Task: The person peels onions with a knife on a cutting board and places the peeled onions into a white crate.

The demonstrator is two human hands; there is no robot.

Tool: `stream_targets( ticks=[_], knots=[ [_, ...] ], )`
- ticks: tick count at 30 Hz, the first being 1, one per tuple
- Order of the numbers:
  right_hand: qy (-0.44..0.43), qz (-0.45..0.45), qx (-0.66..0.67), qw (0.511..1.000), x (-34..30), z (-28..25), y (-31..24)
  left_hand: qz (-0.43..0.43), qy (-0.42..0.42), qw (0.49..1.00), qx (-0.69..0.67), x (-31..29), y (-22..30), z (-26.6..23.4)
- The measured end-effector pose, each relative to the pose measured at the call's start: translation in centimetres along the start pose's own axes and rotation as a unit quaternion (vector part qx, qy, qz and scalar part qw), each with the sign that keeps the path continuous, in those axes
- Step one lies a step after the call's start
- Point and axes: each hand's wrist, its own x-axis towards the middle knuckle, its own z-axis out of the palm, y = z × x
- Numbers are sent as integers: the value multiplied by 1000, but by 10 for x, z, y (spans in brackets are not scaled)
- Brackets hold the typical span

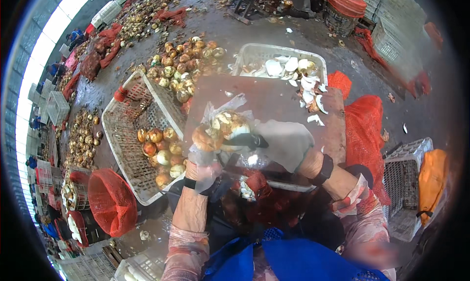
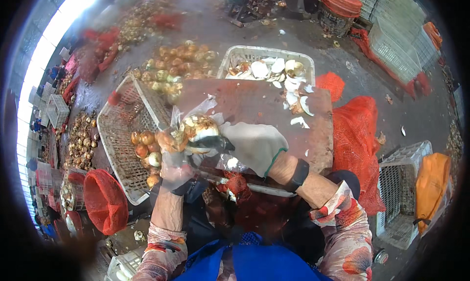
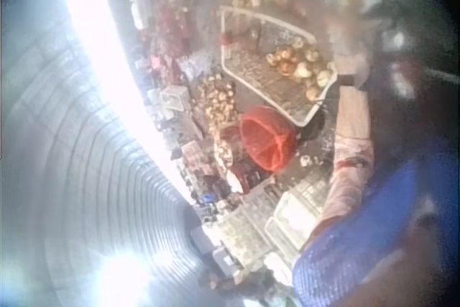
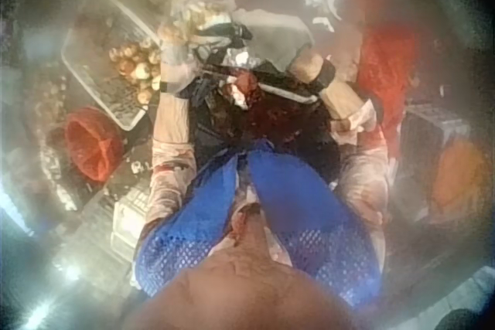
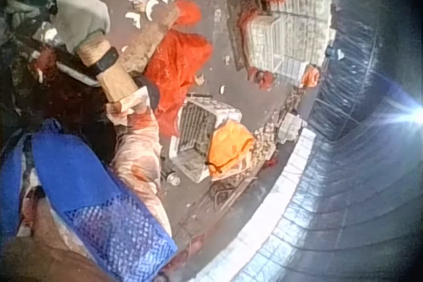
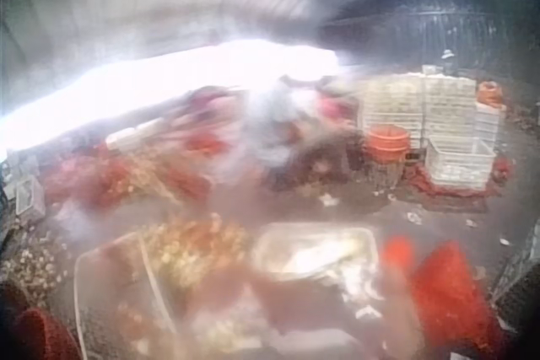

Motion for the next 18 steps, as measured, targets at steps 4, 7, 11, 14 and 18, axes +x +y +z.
stream_targets(
  ticks=[4,7,11,14,18],
  knots=[
    [8,-36,-34,999,5,-2,2,-1,-11,997,-75,3,2,19],
    [-38,-11,-42,998,6,-5,-3,-190,84,920,332,5,5,10],
    [-27,-2,-25,999,7,-6,0,-151,35,912,379,-2,-3,1],
    [-13,-6,-23,1000,-3,0,8,-69,163,984,16,-6,-6,23],
    [-73,7,-57,996,-7,1,20,-138,32,965,219,-5,0,7]
  ],
)
